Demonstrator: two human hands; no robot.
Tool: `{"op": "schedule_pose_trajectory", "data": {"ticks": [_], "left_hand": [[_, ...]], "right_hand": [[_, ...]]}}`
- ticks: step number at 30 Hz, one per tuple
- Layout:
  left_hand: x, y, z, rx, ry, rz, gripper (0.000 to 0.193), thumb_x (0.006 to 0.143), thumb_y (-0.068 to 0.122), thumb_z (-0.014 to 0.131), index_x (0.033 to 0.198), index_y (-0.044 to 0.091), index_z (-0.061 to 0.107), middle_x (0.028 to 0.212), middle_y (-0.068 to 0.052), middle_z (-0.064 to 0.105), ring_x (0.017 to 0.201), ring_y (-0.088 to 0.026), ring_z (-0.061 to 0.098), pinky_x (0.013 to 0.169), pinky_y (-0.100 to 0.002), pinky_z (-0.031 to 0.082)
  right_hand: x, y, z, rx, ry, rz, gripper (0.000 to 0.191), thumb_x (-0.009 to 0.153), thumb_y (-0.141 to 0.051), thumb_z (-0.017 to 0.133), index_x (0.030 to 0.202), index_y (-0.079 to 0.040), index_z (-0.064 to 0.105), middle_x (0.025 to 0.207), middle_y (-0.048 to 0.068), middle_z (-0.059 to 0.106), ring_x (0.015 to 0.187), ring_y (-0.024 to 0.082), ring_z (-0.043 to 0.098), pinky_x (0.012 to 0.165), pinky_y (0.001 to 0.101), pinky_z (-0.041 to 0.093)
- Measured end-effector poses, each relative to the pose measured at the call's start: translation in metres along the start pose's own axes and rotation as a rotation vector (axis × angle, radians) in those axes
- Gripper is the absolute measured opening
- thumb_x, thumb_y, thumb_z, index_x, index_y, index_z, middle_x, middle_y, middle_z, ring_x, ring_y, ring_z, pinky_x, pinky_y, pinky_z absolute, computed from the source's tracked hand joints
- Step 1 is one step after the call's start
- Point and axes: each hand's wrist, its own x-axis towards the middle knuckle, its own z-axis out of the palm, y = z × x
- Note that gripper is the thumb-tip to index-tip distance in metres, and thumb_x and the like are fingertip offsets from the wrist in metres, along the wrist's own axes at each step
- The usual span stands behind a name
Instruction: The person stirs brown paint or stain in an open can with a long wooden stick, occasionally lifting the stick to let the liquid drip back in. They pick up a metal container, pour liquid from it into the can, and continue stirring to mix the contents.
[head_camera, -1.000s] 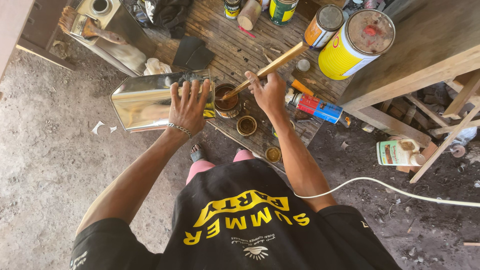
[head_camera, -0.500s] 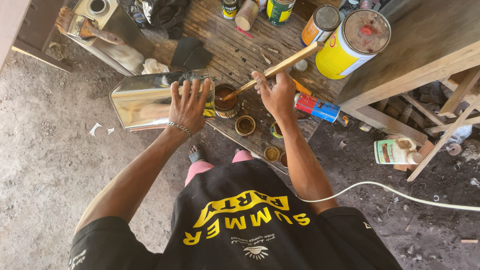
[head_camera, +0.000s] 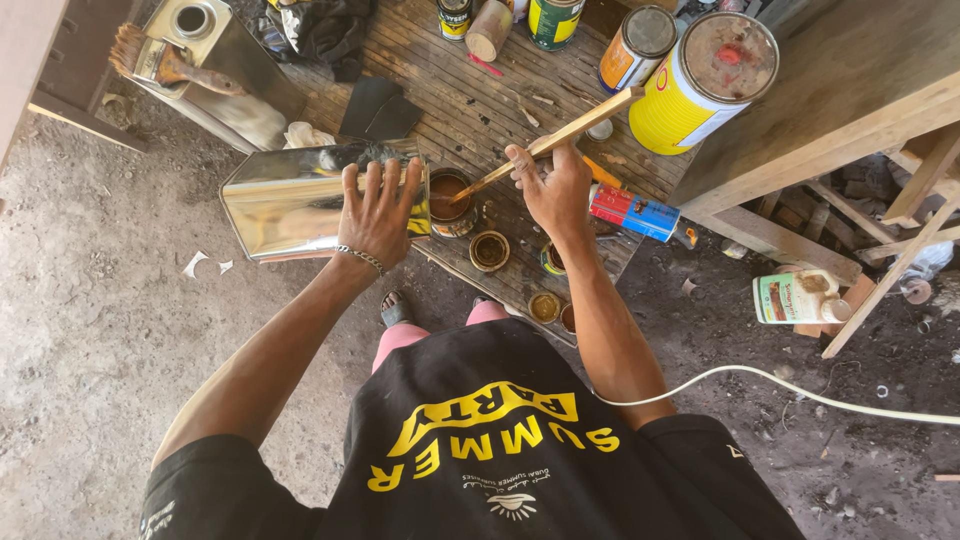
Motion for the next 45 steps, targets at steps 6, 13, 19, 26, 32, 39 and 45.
{"op": "schedule_pose_trajectory", "data": {"ticks": [6, 13, 19, 26, 32, 39, 45], "left_hand": [[-0.002, 0.001, -0.003, -0.029, 0.007, -0.003, 0.098, 0.069, 0.013, 0.077, 0.157, 0.002, 0.035, 0.141, -0.022, 0.048, 0.133, -0.037, 0.045, 0.115, -0.062, 0.027], [-0.002, 0.002, -0.003, -0.041, 0.011, -0.003, 0.098, 0.069, 0.014, 0.077, 0.157, 0.002, 0.035, 0.142, -0.022, 0.048, 0.132, -0.038, 0.045, 0.115, -0.062, 0.027], [-0.001, 0.003, -0.002, -0.013, 0.017, -0.008, 0.098, 0.071, 0.015, 0.077, 0.158, 0.003, 0.035, 0.142, -0.021, 0.048, 0.133, -0.037, 0.044, 0.115, -0.061, 0.027], [0.0, 0.003, -0.003, -0.019, -0.005, -0.014, 0.097, 0.07, 0.014, 0.077, 0.157, 0.003, 0.036, 0.141, -0.021, 0.048, 0.133, -0.037, 0.044, 0.114, -0.061, 0.027], [0.0, 0.003, -0.005, -0.013, -0.004, -0.016, 0.097, 0.069, 0.012, 0.075, 0.157, 0.002, 0.036, 0.141, -0.021, 0.048, 0.132, -0.037, 0.045, 0.115, -0.061, 0.027], [-0.004, 0.002, -0.005, -0.034, 0.039, -0.034, 0.094, 0.071, 0.01, 0.075, 0.157, 0.002, 0.038, 0.142, -0.022, 0.05, 0.133, -0.037, 0.045, 0.116, -0.061, 0.027], [-0.007, 0.002, -0.005, -0.064, 0.049, -0.062, 0.095, 0.068, 0.009, 0.074, 0.156, 0.001, 0.04, 0.141, -0.022, 0.05, 0.132, -0.037, 0.046, 0.116, -0.061, 0.027]], "right_hand": [[-0.003, 0.002, -0.001, -0.024, 0.012, -0.024, 0.033, 0.1, -0.027, 0.077, 0.1, 0.001, 0.059, 0.08, 0.008, 0.071, 0.068, 0.013, 0.076, 0.056, 0.0244, 0.059], [-0.003, 0.006, -0.003, -0.031, 0.006, -0.024, 0.033, 0.1, -0.027, 0.076, 0.101, 0.001, 0.059, 0.08, 0.008, 0.071, 0.069, 0.013, 0.077, 0.055, 0.0238, 0.059], [-0.003, 0.008, -0.003, -0.019, 0.001, -0.022, 0.034, 0.1, -0.028, 0.076, 0.102, 0.001, 0.059, 0.082, 0.008, 0.071, 0.07, 0.014, 0.077, 0.057, 0.024, 0.061], [-0.002, 0.011, 0.0, 0.004, -0.002, -0.004, 0.033, 0.099, -0.026, 0.076, 0.103, 0.002, 0.059, 0.084, 0.007, 0.071, 0.07, 0.014, 0.077, 0.058, 0.0242, 0.062], [-0.003, 0.013, -0.001, 0.004, -0.011, 0.001, 0.032, 0.1, -0.026, 0.076, 0.103, 0.001, 0.059, 0.084, 0.007, 0.071, 0.071, 0.014, 0.077, 0.059, 0.0243, 0.062], [-0.003, 0.017, 0.0, 0.011, -0.004, 0.007, 0.033, 0.1, -0.027, 0.076, 0.104, 0.001, 0.059, 0.084, 0.008, 0.07, 0.07, 0.013, 0.077, 0.057, 0.0244, 0.062], [-0.002, 0.019, 0.0, 0.009, -0.029, 0.01, 0.032, 0.101, -0.026, 0.076, 0.104, 0.001, 0.059, 0.081, 0.006, 0.072, 0.07, 0.013, 0.077, 0.059, 0.0249, 0.061]]}}
